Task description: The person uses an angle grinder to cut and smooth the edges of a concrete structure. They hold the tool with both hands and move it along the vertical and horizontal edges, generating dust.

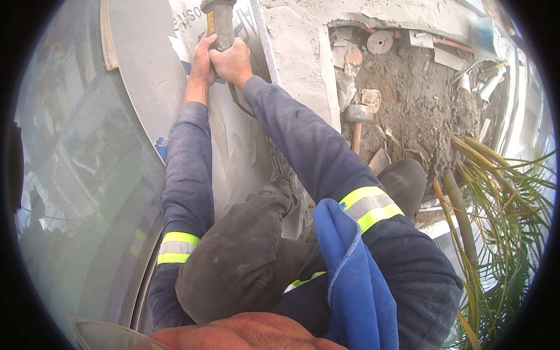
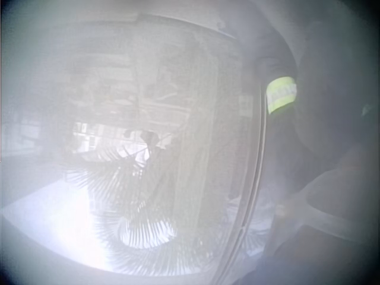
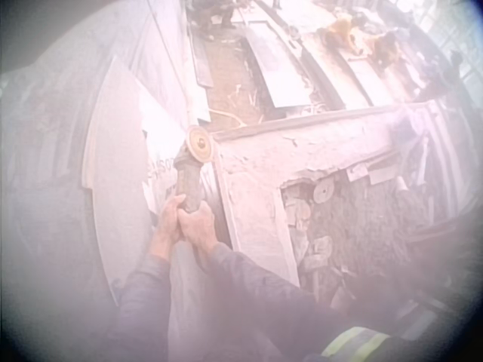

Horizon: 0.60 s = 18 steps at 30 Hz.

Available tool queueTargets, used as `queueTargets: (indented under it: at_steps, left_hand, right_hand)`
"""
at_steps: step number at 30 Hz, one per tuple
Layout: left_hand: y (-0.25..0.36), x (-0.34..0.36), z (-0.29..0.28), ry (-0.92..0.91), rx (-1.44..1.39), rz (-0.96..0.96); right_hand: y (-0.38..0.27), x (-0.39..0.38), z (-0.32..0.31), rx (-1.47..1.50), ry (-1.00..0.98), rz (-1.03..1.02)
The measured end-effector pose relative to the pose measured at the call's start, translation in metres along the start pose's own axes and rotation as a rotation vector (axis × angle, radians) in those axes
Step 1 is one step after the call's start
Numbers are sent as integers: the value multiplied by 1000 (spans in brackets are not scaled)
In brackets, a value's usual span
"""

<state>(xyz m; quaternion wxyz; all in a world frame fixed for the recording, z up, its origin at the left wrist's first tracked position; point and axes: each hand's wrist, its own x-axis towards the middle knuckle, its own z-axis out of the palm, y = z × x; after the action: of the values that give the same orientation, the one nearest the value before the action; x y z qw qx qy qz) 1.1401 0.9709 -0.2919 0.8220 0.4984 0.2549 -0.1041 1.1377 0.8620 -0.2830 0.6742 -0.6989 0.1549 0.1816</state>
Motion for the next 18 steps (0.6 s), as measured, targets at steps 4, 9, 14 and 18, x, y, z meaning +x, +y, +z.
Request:
queueTargets:
  at_steps: [4, 9, 14, 18]
  left_hand:
    - [2, 0, 2, 18, 8, -9]
    - [5, 0, 4, 8, 20, -9]
    - [8, -2, 9, 8, 18, 7]
    - [9, -1, 9, 12, 16, 21]
  right_hand:
    - [-1, 1, 0, 3, -8, -12]
    - [6, 8, 1, 17, -19, -17]
    - [10, 11, 2, 8, -25, -15]
    - [6, 11, 3, 53, -47, 1]
